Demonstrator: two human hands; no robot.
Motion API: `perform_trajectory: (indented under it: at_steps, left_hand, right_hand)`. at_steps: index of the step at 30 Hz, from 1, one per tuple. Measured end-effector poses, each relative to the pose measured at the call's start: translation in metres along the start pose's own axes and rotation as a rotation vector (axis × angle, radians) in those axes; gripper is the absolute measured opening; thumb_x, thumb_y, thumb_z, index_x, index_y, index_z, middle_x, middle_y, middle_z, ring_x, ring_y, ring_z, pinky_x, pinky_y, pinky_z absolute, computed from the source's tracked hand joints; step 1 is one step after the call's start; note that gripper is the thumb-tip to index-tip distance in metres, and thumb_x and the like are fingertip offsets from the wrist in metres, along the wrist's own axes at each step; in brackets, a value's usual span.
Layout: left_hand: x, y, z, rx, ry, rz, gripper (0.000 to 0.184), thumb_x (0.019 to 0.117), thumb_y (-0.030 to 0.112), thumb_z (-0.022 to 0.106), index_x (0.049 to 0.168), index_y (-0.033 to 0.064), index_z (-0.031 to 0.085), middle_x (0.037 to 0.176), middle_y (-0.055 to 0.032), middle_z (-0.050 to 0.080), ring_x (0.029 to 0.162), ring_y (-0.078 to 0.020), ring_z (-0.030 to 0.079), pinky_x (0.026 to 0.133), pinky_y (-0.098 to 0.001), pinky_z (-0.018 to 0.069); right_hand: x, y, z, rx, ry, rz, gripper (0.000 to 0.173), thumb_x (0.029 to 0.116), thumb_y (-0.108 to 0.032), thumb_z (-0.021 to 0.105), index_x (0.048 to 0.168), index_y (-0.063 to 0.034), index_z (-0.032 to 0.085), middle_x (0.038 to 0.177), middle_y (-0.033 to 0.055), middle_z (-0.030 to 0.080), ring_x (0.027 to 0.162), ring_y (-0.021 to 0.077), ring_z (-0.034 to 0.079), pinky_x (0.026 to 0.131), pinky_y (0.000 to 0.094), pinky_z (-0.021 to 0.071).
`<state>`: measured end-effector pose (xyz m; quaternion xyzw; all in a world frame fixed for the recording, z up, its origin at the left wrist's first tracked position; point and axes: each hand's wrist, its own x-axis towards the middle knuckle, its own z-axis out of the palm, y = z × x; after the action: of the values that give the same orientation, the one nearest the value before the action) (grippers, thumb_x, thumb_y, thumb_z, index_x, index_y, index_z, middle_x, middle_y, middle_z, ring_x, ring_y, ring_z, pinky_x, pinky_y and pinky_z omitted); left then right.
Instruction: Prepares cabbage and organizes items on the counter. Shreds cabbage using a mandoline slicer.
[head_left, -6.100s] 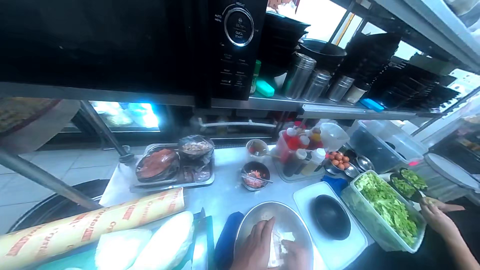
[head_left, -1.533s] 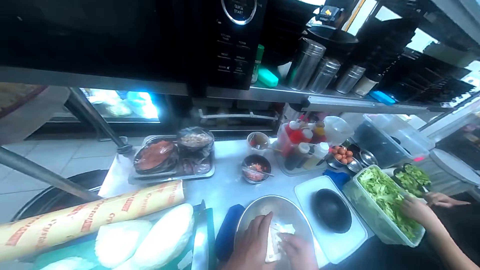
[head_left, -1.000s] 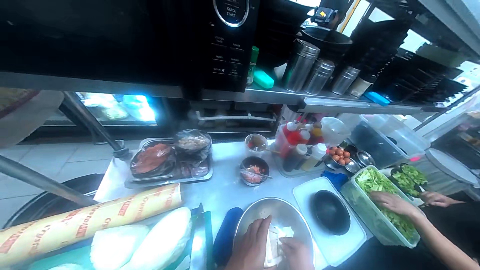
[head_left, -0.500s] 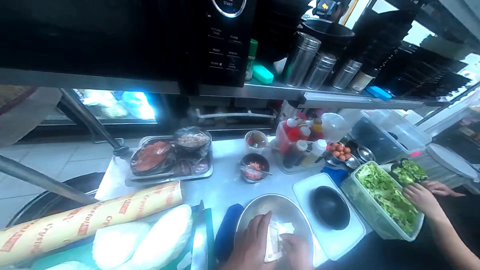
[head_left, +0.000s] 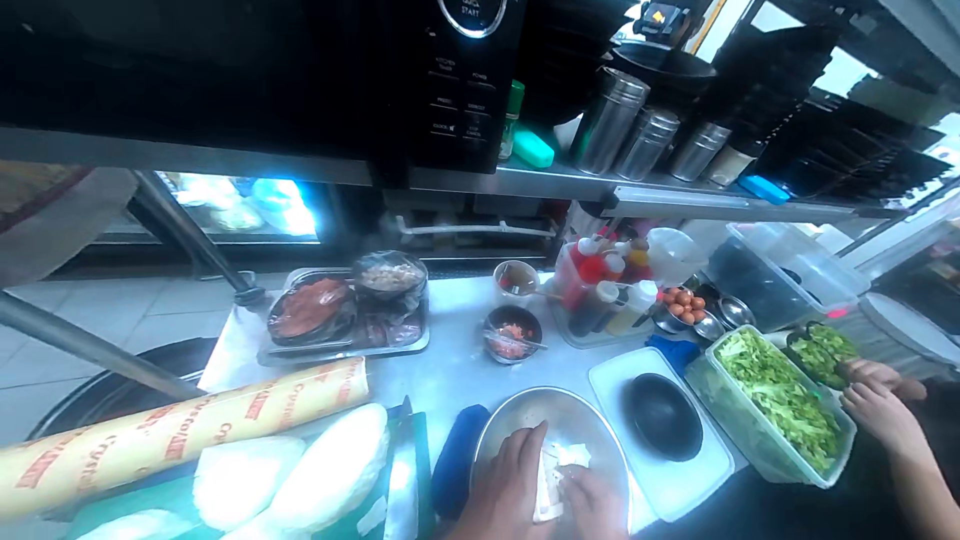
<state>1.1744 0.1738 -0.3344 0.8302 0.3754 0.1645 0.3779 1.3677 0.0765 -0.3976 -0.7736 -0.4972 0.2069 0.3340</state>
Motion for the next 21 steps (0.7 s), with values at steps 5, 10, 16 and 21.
perform_trajectory:
  at_steps: [5,10,16,21]
  left_hand:
    - [0.002,0.001,0.000,0.006,0.001,0.016,0.116,0.0687,0.046,0.089,0.162,0.0160,0.026,0.149,-0.0128,0.048,0.132,-0.0281,0.054,0.101,-0.0449,0.0543]
    - [0.003,-0.004,0.003,-0.010,0.020,0.011,0.115,0.0691,0.049,0.087,0.161,0.0170,0.027,0.149,-0.0129,0.048,0.132,-0.0279,0.054,0.101,-0.0476,0.0543]
    - [0.005,-0.001,0.002,-0.001,0.030,0.026,0.114,0.0688,0.047,0.088,0.161,0.0155,0.028,0.148,-0.0129,0.049,0.132,-0.0272,0.054,0.102,-0.0448,0.0541]
    - [0.005,-0.003,0.003,0.008,0.014,0.032,0.117,0.0670,0.049,0.089,0.161,0.0166,0.027,0.147,-0.0121,0.049,0.131,-0.0270,0.054,0.101,-0.0451,0.0548]
  right_hand:
    - [0.007,0.030,0.008,-0.076,-0.036,0.124,0.019,0.0948,-0.017,0.065,0.107,-0.0175,0.080,0.095,-0.0013,0.078,0.086,0.0098,0.074,0.083,0.0389,0.0617]
    - [0.003,0.009,0.007,-0.025,0.024,0.031,0.019,0.0949,-0.014,0.067,0.107,-0.0201,0.081,0.101,-0.0052,0.078,0.093,0.0053,0.073,0.088,0.0337,0.0622]
    - [0.007,0.011,0.002,-0.021,-0.014,0.045,0.017,0.0973,-0.020,0.066,0.107,-0.0191,0.080,0.098,-0.0049,0.078,0.089,0.0053,0.073,0.086,0.0339,0.0626]
    - [0.011,0.038,0.012,-0.102,-0.038,0.120,0.017,0.0960,-0.021,0.066,0.106,-0.0170,0.080,0.095,-0.0010,0.078,0.089,0.0107,0.074,0.087,0.0406,0.0614]
